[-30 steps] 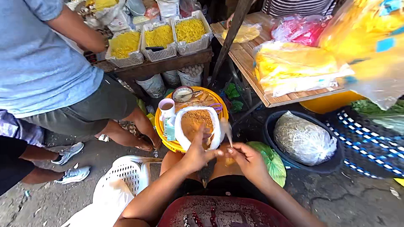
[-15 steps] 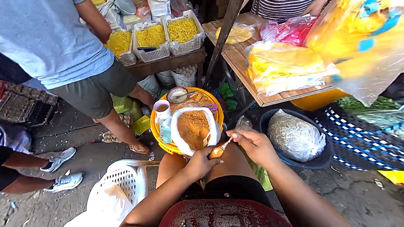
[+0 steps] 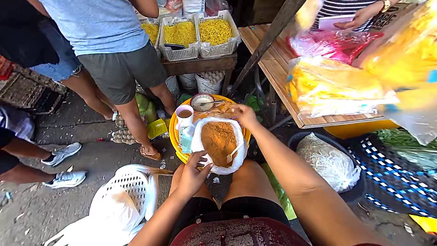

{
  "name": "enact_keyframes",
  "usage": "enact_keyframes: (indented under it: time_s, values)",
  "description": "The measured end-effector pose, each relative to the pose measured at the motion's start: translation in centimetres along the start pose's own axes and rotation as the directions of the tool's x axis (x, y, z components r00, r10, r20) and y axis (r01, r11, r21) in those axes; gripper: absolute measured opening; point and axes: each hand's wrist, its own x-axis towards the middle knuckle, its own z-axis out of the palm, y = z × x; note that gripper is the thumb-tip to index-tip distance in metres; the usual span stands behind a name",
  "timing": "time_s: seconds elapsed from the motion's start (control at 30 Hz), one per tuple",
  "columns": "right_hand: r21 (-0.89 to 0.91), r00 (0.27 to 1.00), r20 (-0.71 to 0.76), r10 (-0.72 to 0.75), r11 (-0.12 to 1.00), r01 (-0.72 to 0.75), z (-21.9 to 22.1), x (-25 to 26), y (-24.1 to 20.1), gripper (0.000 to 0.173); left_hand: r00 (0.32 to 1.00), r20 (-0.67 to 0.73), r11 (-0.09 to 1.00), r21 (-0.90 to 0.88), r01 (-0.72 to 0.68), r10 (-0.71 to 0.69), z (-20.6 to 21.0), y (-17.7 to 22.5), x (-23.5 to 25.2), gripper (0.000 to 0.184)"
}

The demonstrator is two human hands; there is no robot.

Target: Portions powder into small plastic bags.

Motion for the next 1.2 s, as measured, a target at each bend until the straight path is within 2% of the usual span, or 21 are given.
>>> enact_keyframes:
  time_s: [0.07,0.13,0.23,0.33,0.43,0.5,0.57,0.6,0.67,0.73,0.8,0.87,0.93,1.07,1.2]
  values:
    - [0.006,0.994,0.085,0.064,0.998,-0.065,1.7,-1.1,1.9,0.03,0.999,0.005,0.998,0.047,-0.042,0.042,-0.5,-0.3,-0.1,0.041]
    - [0.058,0.994,0.099,0.05,0.997,-0.056,1.6,-3.2,3.1,0.034,0.999,-0.008,0.993,0.111,-0.045,0.047,-1.5,-0.4,0.0,0.039]
    - [0.144,0.998,-0.036,0.052,0.988,-0.046,-1.1,-7.7,4.0,0.035,0.993,-0.115,0.99,0.137,0.01,0.006,-3.3,-0.6,1.5,0.032]
    - [0.215,0.986,-0.113,0.124,0.972,-0.098,-4.6,-12.5,4.5,0.037,0.969,-0.235,0.952,0.273,0.142,-0.078,-5.3,-2.7,4.5,0.028]
    - [0.248,0.969,-0.198,0.149,0.964,-0.097,-6.5,-17.0,5.0,0.041,0.944,-0.211,0.845,0.426,0.322,-0.253,-5.8,-5.8,8.1,0.031]
    - [0.25,0.955,-0.257,0.148,0.965,-0.083,-6.7,-19.0,4.8,0.043,0.957,-0.118,0.773,0.567,0.284,-0.265,-4.8,-6.9,10.6,0.034]
    - [0.227,0.956,-0.263,0.127,0.972,-0.067,-6.4,-20.6,4.6,0.044,0.962,-0.02,0.672,0.711,0.206,-0.273,-3.3,-7.5,12.6,0.037]
    - [0.209,0.962,-0.249,0.11,0.976,-0.058,-6.2,-21.0,4.5,0.044,0.949,-0.008,0.618,0.757,0.212,-0.316,-2.7,-7.6,13.4,0.037]
    - [0.16,0.972,-0.23,0.05,0.987,-0.013,-5.8,-21.5,4.3,0.045,0.891,-0.078,0.525,0.784,0.332,-0.446,-1.7,-7.4,14.2,0.04]
    - [0.113,0.975,-0.223,-0.008,0.993,0.034,-5.6,-21.6,4.1,0.044,0.823,-0.188,0.49,0.725,0.484,-0.536,-1.6,-7.3,14.1,0.051]
    - [0.1,0.973,-0.226,-0.051,0.992,0.075,-5.5,-21.6,4.3,0.042,0.8,-0.255,0.537,0.627,0.565,-0.543,-2.1,-7.7,13.4,0.051]
    - [0.12,0.974,-0.221,-0.048,0.99,0.076,-5.1,-21.8,4.5,0.041,0.807,-0.286,0.595,0.557,0.579,-0.517,-3.0,-8.0,12.4,0.038]
    - [0.13,0.977,-0.21,-0.031,0.99,0.06,-4.4,-21.8,4.5,0.04,0.817,-0.262,0.637,0.521,0.567,-0.513,-4.1,-8.0,11.5,0.033]
    - [0.128,0.983,-0.181,-0.042,0.99,0.066,-3.2,-21.0,3.7,0.041,0.877,-0.19,0.756,0.447,0.477,-0.441,-5.2,-7.1,9.9,0.042]
    - [0.099,0.981,-0.162,-0.106,0.988,0.123,-2.5,-20.3,2.4,0.041,0.931,-0.217,0.891,0.29,0.35,-0.295,-5.6,-7.0,9.0,0.035]
